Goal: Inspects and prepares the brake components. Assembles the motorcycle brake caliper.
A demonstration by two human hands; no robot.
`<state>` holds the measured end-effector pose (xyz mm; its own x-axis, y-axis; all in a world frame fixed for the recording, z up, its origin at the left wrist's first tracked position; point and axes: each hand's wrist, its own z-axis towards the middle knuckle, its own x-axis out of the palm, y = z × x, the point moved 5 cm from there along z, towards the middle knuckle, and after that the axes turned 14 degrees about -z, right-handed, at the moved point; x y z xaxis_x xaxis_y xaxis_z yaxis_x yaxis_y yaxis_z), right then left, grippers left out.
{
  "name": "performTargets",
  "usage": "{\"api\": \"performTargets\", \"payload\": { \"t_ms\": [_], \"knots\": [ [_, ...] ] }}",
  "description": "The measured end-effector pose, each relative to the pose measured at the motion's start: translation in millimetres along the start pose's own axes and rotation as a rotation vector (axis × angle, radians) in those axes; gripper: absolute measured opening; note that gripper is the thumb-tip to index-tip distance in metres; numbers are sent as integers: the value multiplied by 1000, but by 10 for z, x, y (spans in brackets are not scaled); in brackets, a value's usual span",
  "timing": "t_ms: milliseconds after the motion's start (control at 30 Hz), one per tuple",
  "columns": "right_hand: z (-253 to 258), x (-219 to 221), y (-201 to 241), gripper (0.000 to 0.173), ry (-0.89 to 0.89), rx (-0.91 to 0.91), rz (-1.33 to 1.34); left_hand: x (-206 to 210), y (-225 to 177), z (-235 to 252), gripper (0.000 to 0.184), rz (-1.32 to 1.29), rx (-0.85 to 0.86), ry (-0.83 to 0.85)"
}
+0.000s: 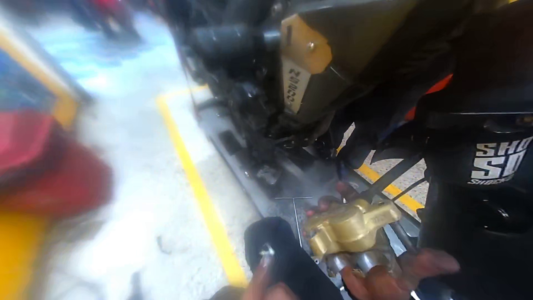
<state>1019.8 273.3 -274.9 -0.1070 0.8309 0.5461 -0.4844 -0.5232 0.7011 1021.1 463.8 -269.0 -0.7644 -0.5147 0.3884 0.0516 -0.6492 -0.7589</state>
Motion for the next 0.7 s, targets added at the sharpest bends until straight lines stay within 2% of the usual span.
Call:
{"api": "performTargets", "payload": {
  "t_ms": [67,200,267,400,500,633,700],
  "knots": [
    [-40,-9,68,103,6,55,45,34,32,83,85,56,-54,63],
    [-76,-62,157,102,109,90,182,69,66,216,73,92,-142,168],
    [-80,-131,121,100,154,83,177,101,47,245,62,111,-148,181],
    [-43,-222,36,100,219,81,198,122,35,273,49,-69,-253,166],
    [-12,-235,14,100,263,95,241,177,45,361,46,27,-270,232],
    [-18,-262,-9,90,271,81,278,225,14,457,42,117,-314,325],
    [95,-79,143,80,106,101,232,240,-2,492,42,151,-340,362]
  ]
}}
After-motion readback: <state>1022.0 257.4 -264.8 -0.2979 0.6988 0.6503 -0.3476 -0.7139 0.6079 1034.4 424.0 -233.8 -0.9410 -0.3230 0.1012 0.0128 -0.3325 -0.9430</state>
